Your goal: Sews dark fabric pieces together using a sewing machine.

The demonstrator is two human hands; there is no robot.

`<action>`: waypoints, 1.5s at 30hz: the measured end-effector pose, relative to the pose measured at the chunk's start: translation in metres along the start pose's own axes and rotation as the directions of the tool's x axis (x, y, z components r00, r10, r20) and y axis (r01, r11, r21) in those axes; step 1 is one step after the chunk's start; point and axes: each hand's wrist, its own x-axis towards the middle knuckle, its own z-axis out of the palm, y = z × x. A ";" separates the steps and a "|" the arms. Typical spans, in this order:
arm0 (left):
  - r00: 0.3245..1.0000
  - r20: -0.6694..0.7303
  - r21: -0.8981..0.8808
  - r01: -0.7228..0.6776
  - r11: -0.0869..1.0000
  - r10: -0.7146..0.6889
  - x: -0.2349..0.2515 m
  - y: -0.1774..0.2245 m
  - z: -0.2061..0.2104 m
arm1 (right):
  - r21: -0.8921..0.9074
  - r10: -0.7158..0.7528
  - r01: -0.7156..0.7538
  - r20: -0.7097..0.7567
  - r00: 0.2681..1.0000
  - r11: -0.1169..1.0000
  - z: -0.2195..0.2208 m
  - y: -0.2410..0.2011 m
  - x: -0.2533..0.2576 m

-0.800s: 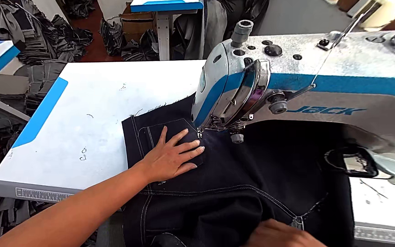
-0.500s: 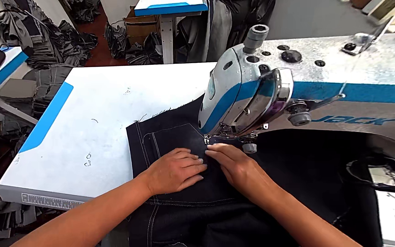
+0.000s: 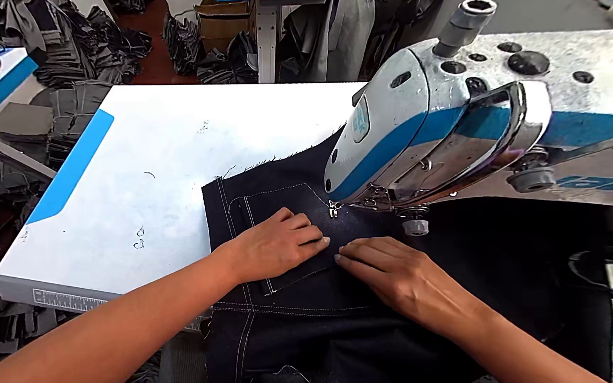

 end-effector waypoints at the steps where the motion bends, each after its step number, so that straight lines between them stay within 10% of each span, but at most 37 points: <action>1: 1.000 0.001 0.015 -0.020 1.000 0.020 0.000 0.009 -0.001 | -0.001 -0.021 0.021 0.011 1.000 1.000 -0.002 -0.002 -0.003; 14: 0.929 -0.143 0.226 0.365 0.903 -0.340 0.029 0.070 0.017 | 0.240 0.224 -0.219 0.008 0.975 0.946 0.013 0.026 0.022; 17: 0.875 -0.221 0.030 0.448 0.894 -0.431 0.029 0.056 0.023 | 0.330 0.233 -0.244 0.071 0.970 0.912 0.010 0.033 0.026; 23: 0.686 0.356 -0.485 0.716 0.502 -0.634 0.041 0.010 -0.020 | 0.428 0.398 -0.486 0.282 0.873 0.762 0.003 0.031 0.036; 33: 0.636 0.127 -0.420 0.729 0.540 -0.761 0.041 0.031 -0.005 | 0.411 0.406 -0.486 0.271 0.873 0.772 0.008 0.032 0.035; 40: 0.773 -0.381 -0.090 0.515 0.852 -0.507 0.033 0.041 0.019 | 0.394 0.423 -0.511 0.293 0.858 0.764 0.007 0.031 0.036; 45: 0.906 -0.374 0.325 0.327 0.887 -0.197 0.030 0.050 0.017 | 0.418 0.413 -0.508 0.301 0.860 0.753 0.007 0.032 0.035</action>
